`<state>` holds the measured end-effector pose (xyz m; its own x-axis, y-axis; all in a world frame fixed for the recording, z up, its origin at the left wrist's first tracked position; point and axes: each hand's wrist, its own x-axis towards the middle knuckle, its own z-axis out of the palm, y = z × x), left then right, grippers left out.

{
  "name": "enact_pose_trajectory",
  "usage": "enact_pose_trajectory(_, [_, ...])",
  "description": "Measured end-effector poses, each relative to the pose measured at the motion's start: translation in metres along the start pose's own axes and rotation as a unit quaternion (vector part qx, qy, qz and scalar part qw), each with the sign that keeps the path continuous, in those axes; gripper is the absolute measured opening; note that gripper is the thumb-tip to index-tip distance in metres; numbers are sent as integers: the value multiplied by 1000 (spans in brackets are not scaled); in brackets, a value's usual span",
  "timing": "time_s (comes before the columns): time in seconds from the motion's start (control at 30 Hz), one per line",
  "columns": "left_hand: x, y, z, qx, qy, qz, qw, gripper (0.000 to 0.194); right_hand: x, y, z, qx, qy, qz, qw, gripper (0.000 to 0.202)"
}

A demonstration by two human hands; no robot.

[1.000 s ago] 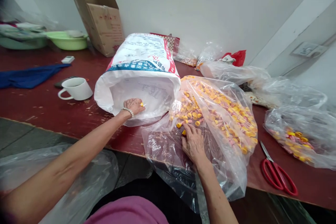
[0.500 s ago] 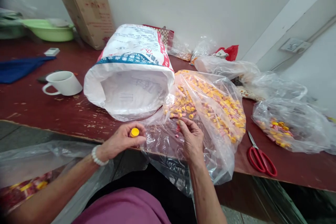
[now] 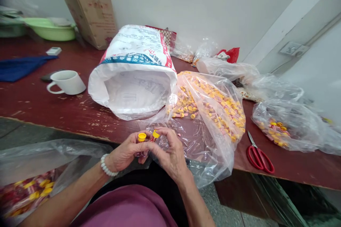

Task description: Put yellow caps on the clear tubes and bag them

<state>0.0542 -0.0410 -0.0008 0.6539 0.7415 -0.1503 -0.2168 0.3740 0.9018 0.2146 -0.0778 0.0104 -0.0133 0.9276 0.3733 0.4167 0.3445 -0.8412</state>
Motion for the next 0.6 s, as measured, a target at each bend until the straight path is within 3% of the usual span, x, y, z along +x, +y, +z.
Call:
enact_pose_trajectory(0.1, [-2,-3,-1,-55,3,-14,998,22,-7,3,5,-143,-44,-120,982,69])
enact_pose_trajectory(0.17, [-4,-6,-2,-79,4,-22,997,20,-11,5,11,-198,-58,-139,969,78])
enact_pose_trajectory(0.33, [-10,-15,-9,-117,27,-50,992,20,-10,9,26,-228,-38,-110,967,52])
enact_pose_trajectory(0.43, [-16,-19,-15,-143,55,-57,986,21,-7,10,35,-209,-74,-89,971,45])
enact_pose_trajectory(0.53, [-27,-22,-21,-165,79,-34,983,26,-8,10,49,-156,-145,-67,975,55])
enact_pose_trajectory(0.6, [-39,-22,-28,-171,110,-6,979,32,-10,8,59,-113,-150,-41,981,70])
